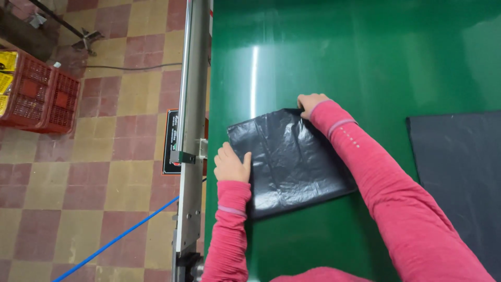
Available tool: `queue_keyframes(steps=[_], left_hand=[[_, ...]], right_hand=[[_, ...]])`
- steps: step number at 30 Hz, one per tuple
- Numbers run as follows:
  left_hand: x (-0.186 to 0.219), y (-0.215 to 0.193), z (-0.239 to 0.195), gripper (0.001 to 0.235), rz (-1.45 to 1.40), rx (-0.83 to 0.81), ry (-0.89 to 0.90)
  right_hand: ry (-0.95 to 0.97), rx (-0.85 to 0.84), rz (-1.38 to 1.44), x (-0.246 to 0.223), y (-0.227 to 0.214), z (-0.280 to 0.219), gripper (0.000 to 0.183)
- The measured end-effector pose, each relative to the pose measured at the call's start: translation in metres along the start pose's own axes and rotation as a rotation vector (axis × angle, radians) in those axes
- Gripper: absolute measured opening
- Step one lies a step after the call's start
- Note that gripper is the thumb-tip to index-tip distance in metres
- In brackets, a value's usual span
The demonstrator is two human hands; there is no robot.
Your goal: Folding black plastic bags on a conveyor belt and placing them in a crate.
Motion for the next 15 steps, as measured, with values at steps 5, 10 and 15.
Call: queue_keyframes(steps=[5, 10, 15], left_hand=[[0.011, 0.065, -0.023, 0.061, -0.316, 0.15, 0.308], [-0.022, 0.099, -0.042, 0.106, -2.012, -0.212, -0.476], [-0.078, 0.099, -0.071, 0.106, -2.244, -0.268, -0.283]], right_hand=[[0.025, 0.081, -0.242, -0.03, -0.023, -0.055, 0.023], [-0.305, 0.474, 0.281, -0.018, -0.024, -0.191, 0.024], [-0.251, 0.473, 0.291, -0.003, 0.03, -0.293, 0.027]])
Point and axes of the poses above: each hand's wrist, its own z-axis towards the middle knuckle, its own y-axis out of the palm, x = y × z, the point moved 2 cm from there along z, towards the middle knuckle, and after that the axes turned 14 degrees about y, right-handed, at the moved point
